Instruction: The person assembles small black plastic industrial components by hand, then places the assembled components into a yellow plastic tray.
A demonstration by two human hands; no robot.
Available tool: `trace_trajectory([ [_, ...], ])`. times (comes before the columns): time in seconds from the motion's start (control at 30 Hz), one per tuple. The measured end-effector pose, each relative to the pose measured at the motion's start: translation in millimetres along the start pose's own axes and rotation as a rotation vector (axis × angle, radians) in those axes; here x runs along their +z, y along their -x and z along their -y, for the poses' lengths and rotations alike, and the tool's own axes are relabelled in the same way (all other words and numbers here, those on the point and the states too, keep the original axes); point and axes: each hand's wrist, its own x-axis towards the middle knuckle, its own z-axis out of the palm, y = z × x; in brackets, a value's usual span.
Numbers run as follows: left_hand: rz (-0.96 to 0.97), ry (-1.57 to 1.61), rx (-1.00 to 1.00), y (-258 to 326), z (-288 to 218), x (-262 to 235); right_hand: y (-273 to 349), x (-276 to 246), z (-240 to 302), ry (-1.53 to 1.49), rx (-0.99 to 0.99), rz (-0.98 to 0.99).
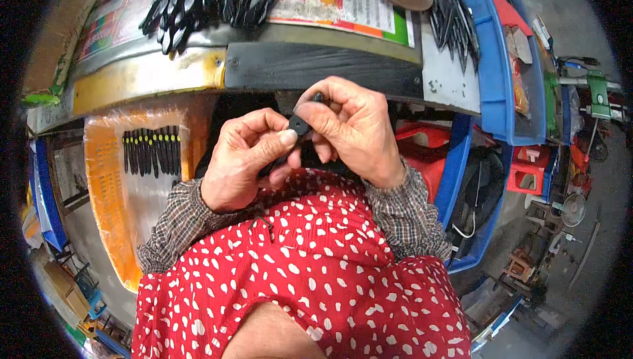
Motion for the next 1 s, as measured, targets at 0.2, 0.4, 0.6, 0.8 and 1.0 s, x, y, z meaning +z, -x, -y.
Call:
trace_trajectory([
  [0.2,-0.011,-0.157,0.144,-2.2,-14.8,4.7,-4.3,-13.1,24.0,0.118,-0.188,-0.072],
  [0.4,-0.033,-0.16,0.225,-5.6,-29.5,8.2,-31.7,-60.3,27.3,0.558,-0.472,-0.446],
  [0.6,-0.072,-0.198,0.242,-11.2,-38.3,13.7,-68.7,-105.9,28.6,1.074,-0.611,-0.535],
  [0.8,-0.103,-0.212,0.244,-13.8,-43.9,12.7,-90.4,-120.3,29.7,1.332,-0.657,-0.486],
  [1.0,-0.104,-0.207,0.236,-18.9,-43.4,12.9,-97.0,-125.3,21.5,1.367,-0.659,-0.471],
])
